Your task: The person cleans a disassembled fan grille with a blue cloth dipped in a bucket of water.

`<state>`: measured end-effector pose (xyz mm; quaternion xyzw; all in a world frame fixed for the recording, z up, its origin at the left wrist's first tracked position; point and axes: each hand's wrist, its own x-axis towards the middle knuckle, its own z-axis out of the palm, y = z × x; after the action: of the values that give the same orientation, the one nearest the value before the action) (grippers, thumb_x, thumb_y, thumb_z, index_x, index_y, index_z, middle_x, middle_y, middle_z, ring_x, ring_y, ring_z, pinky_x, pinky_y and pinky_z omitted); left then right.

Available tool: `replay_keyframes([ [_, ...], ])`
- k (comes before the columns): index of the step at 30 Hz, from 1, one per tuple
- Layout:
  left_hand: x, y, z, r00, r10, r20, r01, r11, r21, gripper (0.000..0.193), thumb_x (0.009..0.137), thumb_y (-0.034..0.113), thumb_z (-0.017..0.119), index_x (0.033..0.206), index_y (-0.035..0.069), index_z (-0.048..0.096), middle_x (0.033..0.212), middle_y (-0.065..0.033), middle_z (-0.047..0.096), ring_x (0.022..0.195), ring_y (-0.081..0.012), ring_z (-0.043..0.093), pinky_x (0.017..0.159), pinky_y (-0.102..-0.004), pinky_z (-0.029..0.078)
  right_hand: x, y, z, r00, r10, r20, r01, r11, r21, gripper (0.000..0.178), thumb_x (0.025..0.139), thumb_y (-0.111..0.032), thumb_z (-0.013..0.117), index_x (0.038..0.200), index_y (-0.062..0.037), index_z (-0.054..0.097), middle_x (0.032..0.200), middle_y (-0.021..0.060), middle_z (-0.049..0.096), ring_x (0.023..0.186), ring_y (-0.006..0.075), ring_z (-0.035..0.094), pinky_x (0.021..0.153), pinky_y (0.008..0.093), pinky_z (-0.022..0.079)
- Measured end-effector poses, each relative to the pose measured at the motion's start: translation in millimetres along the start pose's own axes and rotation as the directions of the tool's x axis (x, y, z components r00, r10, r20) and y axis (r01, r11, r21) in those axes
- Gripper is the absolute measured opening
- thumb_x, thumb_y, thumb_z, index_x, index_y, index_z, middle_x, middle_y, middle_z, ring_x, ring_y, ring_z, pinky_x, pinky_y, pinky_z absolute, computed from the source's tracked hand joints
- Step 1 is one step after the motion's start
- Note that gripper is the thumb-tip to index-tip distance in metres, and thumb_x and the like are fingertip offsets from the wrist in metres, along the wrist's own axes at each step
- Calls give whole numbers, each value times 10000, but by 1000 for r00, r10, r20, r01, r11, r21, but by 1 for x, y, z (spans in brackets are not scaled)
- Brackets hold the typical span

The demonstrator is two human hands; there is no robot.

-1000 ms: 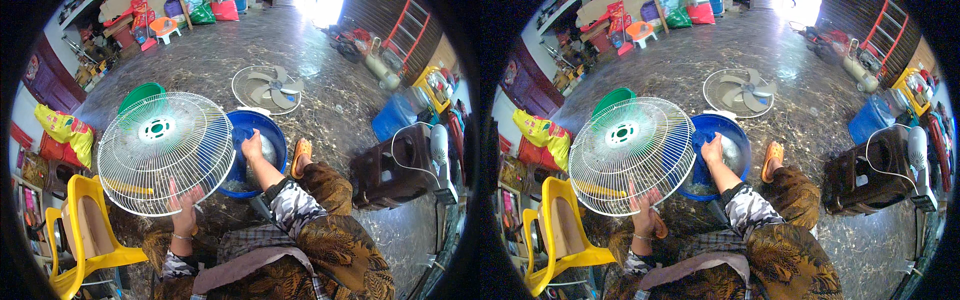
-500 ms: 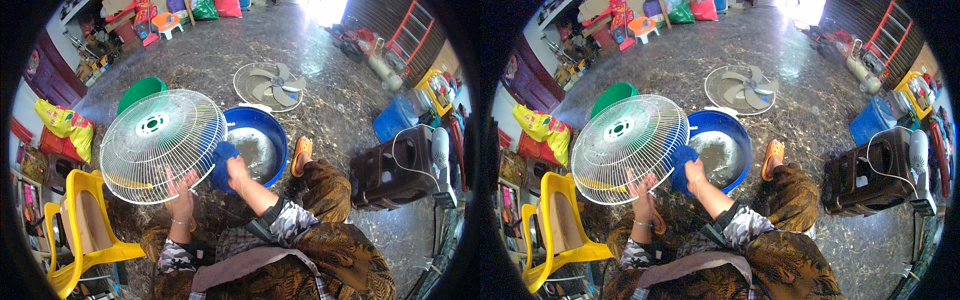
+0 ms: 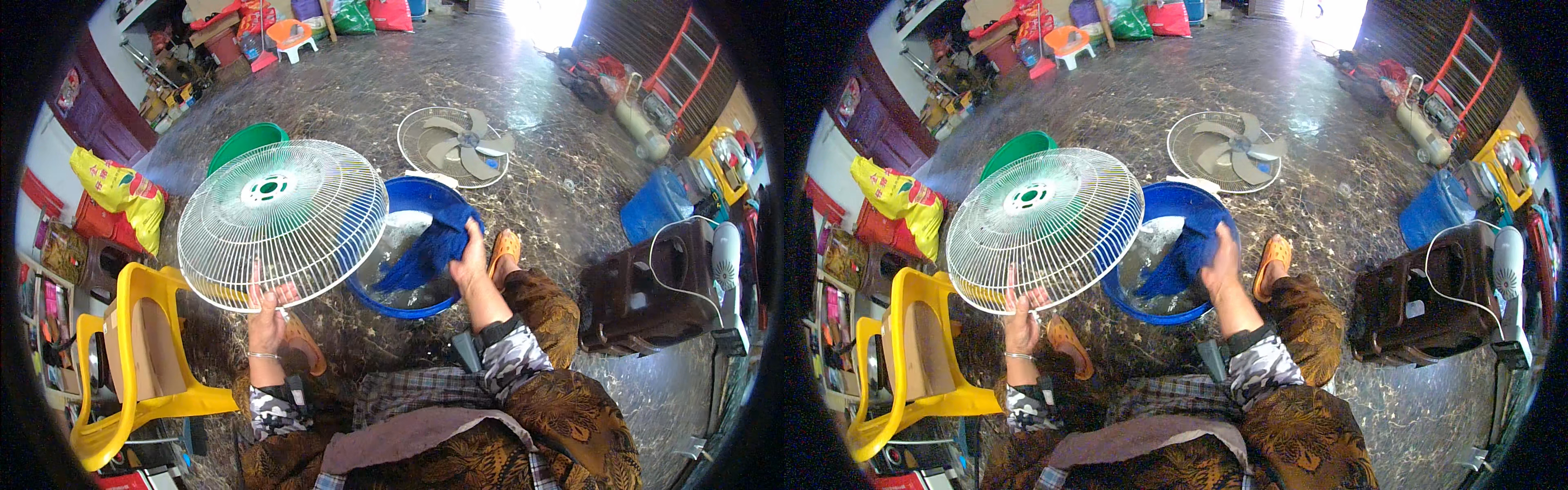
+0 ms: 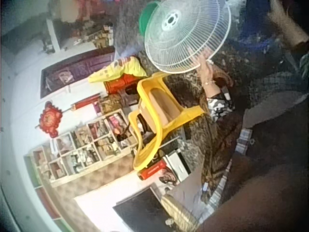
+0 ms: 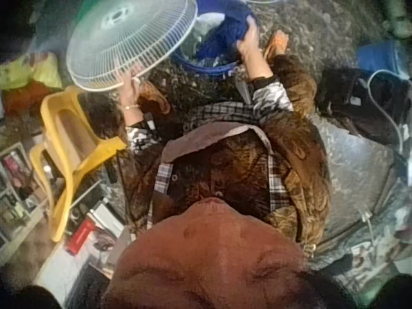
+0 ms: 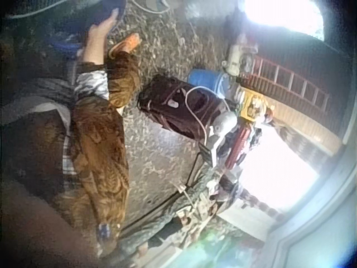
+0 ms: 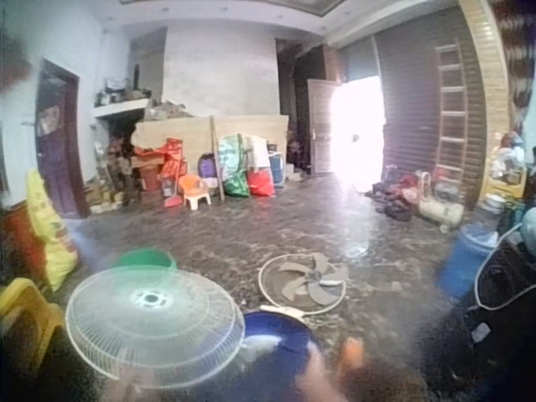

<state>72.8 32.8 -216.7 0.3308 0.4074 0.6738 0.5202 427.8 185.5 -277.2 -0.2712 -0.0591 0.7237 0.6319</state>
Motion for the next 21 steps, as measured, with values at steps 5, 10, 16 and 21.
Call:
replay_keyframes([
  [5, -5, 15, -24, 998, -16, 57, 16, 1000, -5, 846, 843, 262, 669, 1466, 122, 115, 937, -172, 626, 848, -241, 634, 780, -366, 530, 10, -1, 54, 958, -195, 213, 264, 888, -377, 326, 849, -215, 625, 1133, -70, 559, 1020, 58, 627, 882, 191, 613, 795, 326, 500],
  [10, 3, 17, -22, 997, -80, -5, 79, 997, -18, 970, 759, 343, 747, 1466, 139, 115, 896, -145, 630, 799, -229, 639, 750, -351, 539, 41, 69, 63, 951, -185, 246, 302, 399, -866, 494, 829, -211, 674, 1225, 12, 479, 1075, 120, 607, 962, 180, 576, 841, 316, 460],
  [16, 0, -16, -16, 923, 41, -382, -179, 926, -331, 448, 923, 308, 559, 1326, 144, 457, 903, -3, 535, 881, -99, 548, 806, -294, 509, 49, 123, 12, 940, 308, -145, -329, 714, -619, 575, 822, -216, 644, 1297, -4, 397, 1086, 119, 610, 967, 214, 576, 765, 336, 484],
  [21, 9, -31, -14, 874, -73, -480, -201, 847, -493, 477, 925, 411, 521, 1232, 48, 481, 889, -79, 555, 816, -196, 577, 794, -389, 515, 40, 158, -3, 985, 163, -64, -139, 509, -849, 528, 706, -216, 650, 1172, 4, 532, 1048, 116, 618, 952, 251, 568, 817, 371, 456],
])
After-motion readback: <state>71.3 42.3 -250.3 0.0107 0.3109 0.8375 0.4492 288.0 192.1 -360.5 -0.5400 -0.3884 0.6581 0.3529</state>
